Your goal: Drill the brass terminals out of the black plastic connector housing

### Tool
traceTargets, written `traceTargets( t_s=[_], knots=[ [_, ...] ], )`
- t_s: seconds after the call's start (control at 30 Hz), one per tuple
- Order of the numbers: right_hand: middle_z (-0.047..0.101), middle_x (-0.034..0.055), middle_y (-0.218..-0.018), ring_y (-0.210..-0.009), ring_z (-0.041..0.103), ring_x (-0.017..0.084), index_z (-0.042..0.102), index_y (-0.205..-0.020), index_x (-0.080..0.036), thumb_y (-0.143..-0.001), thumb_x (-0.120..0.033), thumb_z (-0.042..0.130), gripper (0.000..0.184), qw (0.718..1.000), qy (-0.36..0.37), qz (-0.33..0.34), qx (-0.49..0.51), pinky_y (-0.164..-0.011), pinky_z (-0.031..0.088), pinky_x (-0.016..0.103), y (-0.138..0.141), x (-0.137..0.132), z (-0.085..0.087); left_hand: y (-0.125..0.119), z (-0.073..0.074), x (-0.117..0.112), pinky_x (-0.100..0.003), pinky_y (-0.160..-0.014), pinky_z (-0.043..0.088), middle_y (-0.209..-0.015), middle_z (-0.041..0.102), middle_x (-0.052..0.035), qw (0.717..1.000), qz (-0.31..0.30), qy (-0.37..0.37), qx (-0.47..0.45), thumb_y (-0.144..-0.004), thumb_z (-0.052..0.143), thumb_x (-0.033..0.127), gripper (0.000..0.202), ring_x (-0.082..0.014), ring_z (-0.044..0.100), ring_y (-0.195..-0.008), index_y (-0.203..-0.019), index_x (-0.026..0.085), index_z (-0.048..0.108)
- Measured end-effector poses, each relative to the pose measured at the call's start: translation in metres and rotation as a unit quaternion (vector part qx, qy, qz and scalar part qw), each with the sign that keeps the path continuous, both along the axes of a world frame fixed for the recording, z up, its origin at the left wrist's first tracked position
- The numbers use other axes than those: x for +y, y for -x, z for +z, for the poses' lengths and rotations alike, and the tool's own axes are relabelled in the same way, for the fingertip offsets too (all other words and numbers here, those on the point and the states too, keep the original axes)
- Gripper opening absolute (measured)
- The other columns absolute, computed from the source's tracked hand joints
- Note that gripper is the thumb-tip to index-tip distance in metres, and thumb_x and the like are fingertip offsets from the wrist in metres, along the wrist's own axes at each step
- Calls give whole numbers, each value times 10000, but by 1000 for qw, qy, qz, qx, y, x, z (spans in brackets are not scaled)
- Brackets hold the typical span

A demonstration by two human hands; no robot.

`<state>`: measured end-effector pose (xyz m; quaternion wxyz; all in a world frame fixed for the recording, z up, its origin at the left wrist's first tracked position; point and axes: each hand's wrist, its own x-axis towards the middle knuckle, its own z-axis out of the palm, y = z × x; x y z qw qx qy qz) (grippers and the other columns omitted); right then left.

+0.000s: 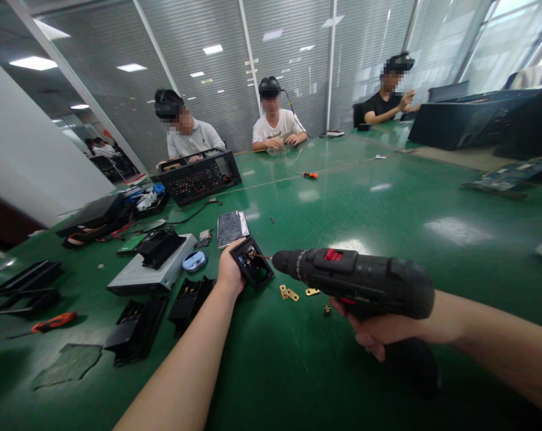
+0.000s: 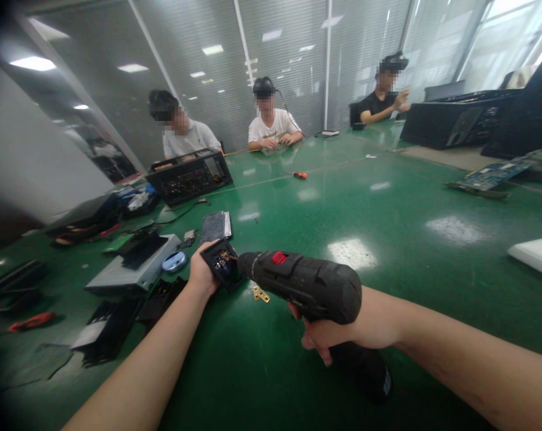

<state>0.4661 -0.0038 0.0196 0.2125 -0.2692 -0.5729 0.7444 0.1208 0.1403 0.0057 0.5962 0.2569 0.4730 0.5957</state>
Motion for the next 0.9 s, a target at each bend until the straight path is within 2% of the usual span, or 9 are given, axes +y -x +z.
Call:
traceTargets(
  t_s=[0.17,0.27,0.37,0.6,0.77,0.83,0.9],
  knots=[
    [802,-91,-791,-696,861,190,752,-1273,-269,-945,-475,1153,558,1000,9,-7,10,-774,781,359,0,0,-1,-1,5,-2,-337,-672,620,-772,780,-25,1000,3,5,8,-800,872,364,189,-233,734,-665,-897,233,776],
    [821,-90,-779,-675,846,169,751,-1270,-268,-945,-439,1161,551,1000,9,-4,13,-753,757,316,2,1,0,1,5,-2,-337,-670,626,-790,795,-26,1000,-4,2,13,-791,880,368,209,-232,744,-664,-912,221,795],
    [822,-86,-753,-675,832,157,764,-1259,-259,-962,-428,1151,516,1000,6,0,14,-752,739,295,3,2,1,4,2,-1,-346,-666,626,-795,800,-28,1000,-12,1,12,-800,887,388,229,-238,747,-660,-934,220,805],
    [807,-87,-774,-689,840,180,792,-1313,-265,-948,-479,1126,539,1000,-8,-1,13,-775,746,340,3,0,0,7,-5,5,-350,-698,631,-815,807,-23,1000,-6,-5,6,-809,905,378,239,-241,759,-679,-957,228,793],
    [769,-86,-749,-667,776,179,771,-1286,-256,-929,-478,1115,543,1000,-19,2,17,-652,673,297,4,0,-4,3,-4,4,-343,-677,625,-794,792,-30,1000,1,-10,3,-819,885,371,217,-235,743,-672,-941,217,793],
    [778,-79,-763,-659,748,170,767,-1288,-252,-935,-474,1111,541,1000,-22,5,17,-673,685,312,4,0,-5,4,-4,4,-348,-660,623,-789,788,-33,1000,-2,-6,5,-823,878,375,213,-240,741,-668,-939,214,801],
    [778,-85,-763,-666,747,163,763,-1298,-250,-958,-449,1099,517,1000,-26,5,15,-761,716,345,4,1,-6,5,-5,5,-351,-660,625,-794,794,-30,1000,-3,-6,6,-824,883,376,213,-243,746,-670,-944,219,804]
  ],
)
